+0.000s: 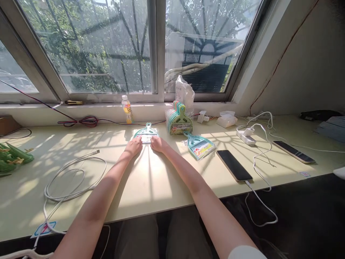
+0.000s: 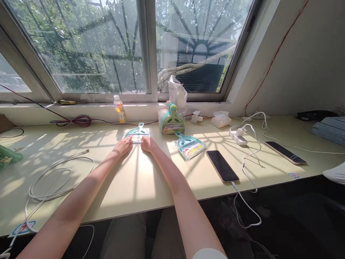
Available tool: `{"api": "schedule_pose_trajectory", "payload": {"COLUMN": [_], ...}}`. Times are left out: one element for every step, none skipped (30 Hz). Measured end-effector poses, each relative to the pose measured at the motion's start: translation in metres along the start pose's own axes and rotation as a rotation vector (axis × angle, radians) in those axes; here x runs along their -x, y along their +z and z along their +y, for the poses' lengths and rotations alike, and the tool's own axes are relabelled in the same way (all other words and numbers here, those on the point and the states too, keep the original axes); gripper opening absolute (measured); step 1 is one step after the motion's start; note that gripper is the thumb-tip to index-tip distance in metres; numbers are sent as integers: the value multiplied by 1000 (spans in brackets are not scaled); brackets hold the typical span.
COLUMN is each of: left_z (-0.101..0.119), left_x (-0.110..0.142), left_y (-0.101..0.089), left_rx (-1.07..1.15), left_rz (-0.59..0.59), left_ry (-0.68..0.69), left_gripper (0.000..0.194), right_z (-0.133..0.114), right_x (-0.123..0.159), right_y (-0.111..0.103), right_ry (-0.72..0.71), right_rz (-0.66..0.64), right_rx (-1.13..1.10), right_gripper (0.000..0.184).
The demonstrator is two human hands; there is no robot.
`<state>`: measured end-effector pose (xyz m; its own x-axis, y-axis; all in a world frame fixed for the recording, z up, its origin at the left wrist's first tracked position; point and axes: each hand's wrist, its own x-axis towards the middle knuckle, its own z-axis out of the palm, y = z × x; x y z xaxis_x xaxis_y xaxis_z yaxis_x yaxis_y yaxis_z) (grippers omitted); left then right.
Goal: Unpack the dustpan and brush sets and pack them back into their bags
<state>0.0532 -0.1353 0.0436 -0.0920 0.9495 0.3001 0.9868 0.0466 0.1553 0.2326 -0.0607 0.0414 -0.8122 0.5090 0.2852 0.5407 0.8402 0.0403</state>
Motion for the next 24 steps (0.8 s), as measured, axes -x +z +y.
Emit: {"api": "schedule_pose_trajectory", "payload": {"left_z": [-7, -14, -20, -25, -30, -34, -37, -40, -43, -44, -45, -44, -42, -39, -35, -31, -27, -23, -21, -20, -20, -21, -23, -26], "left_x": [0, 0, 0, 0, -1, -2, -3, -4, -4, -4, -3, -2, -1, 0, 1, 1, 0, -2, -4, -6, -8, -11, -13, -14], "left_y": [-1, -2, -2, -1, 0, 1, 1, 1, 1, 0, 0, 0, 0, 1, 3, 5, 7, 9, 11, 13, 15, 16, 16, 17], "left_rx": [-31, -58, -78, -89, -97, -104, -102, -80, -38, 20, 83, 143, 188, 211, 218, 215, 204, 183, 156, 125, 94, 67, 45, 26], "left_rz": [-7, -14, -17, -12, -6, 1, 11, 26, 53, 99, 165, 243, 319, 370, 384, 349, 275, 186, 102, 39, 1, -13, -13, -12], "left_ry": [-37, -70, -95, -112, -128, -145, -165, -191, -221, -247, -259, -248, -211, -149, -73, 1, 58, 93, 105, 103, 96, 90, 90, 98], "left_gripper": [33, 33, 34, 33, 32, 32, 32, 33, 34, 36, 37, 39, 40, 40, 41, 40, 39, 38, 38, 38, 39, 41, 43, 45], "right_z": [-5, -10, -15, -20, -25, -29, -32, -34, -36, -37, -38, -39, -39, -40, -40, -40, -40, -41, -42, -44, -47, -49, -49, -48], "right_x": [-9, -18, -26, -34, -40, -45, -48, -50, -50, -49, -48, -46, -43, -41, -39, -37, -36, -34, -33, -31, -30, -27, -25, -21], "right_y": [1, 3, 4, 6, 8, 10, 11, 13, 14, 14, 15, 15, 15, 16, 16, 16, 16, 17, 17, 17, 16, 14, 10, 5], "right_ry": [3, 7, 14, 33, 55, 82, 116, 151, 190, 238, 286, 326, 351, 372, 388, 397, 406, 417, 427, 432, 429, 421, 412, 411], "right_rz": [-26, -45, -60, -71, -83, -92, -96, -92, -77, -58, -38, -20, -6, 5, 14, 20, 28, 37, 43, 51, 69, 104, 163, 242], "right_rx": [25, 48, 59, 67, 74, 71, 55, 31, 1, -32, -63, -89, -108, -129, -149, -166, -181, -195, -205, -216, -233, -255, -281, -310], "right_gripper": [25, 29, 32, 33, 33, 32, 31, 29, 29, 30, 32, 35, 38, 40, 40, 40, 39, 39, 39, 39, 41, 43, 47, 50]}}
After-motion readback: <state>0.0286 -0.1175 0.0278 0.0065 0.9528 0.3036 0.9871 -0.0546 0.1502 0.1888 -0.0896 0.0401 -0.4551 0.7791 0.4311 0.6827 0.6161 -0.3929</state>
